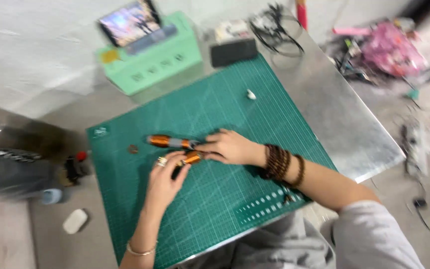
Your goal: The person sits at a workbench and assembles a tattoo machine pen by hand. They pick up the copper coil body, attach and twist on the front barrel and tip components, tighten the parts together, and hold the assembled device up while fitting the remaining pieces.
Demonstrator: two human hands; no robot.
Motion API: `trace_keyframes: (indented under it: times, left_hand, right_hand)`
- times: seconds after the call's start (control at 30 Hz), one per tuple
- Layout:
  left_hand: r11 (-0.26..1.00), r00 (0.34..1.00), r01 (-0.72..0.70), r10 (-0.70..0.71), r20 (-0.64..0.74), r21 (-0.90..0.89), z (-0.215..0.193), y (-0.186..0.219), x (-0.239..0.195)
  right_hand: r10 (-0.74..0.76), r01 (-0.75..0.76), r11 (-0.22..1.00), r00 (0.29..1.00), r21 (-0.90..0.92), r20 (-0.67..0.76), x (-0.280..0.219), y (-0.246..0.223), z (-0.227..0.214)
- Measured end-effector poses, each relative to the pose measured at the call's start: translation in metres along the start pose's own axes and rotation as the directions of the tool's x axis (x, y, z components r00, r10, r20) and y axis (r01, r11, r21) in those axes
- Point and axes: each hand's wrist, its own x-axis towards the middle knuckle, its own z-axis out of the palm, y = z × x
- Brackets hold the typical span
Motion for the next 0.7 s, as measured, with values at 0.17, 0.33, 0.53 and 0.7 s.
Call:
trace_keyframes:
  times: [0.17,0.33,0.53,0.7]
  left_hand:
    - [0.997,0.998,-0.057,0.057,-0.001,0.049,0.005,0.005,-0.005]
    - [0.999,0.999,-0.029,0.029,0.015,0.029,-0.002,0.012,0.002]
    - [0.998,0.999,-0.047,0.047,0.01,0.04,0.002,0.012,0.002]
    - [0.994,0.998,-0.065,0.065,-0.003,0.084,0.003,0.009,0.0]
  right_hand:
    - [-0.022,0.023,1.0,0.997,0.006,-0.08,-0.01,0.007,0.019]
    - [0.022,-0.021,0.996,1.0,0.082,-0.009,-0.005,0.005,0.009]
    - [0.014,-0.013,0.998,1.0,0.062,-0.024,-0.005,0.01,0.012]
    - [0.043,-0.045,0.993,0.999,0.108,0.021,-0.005,-0.001,-0.002]
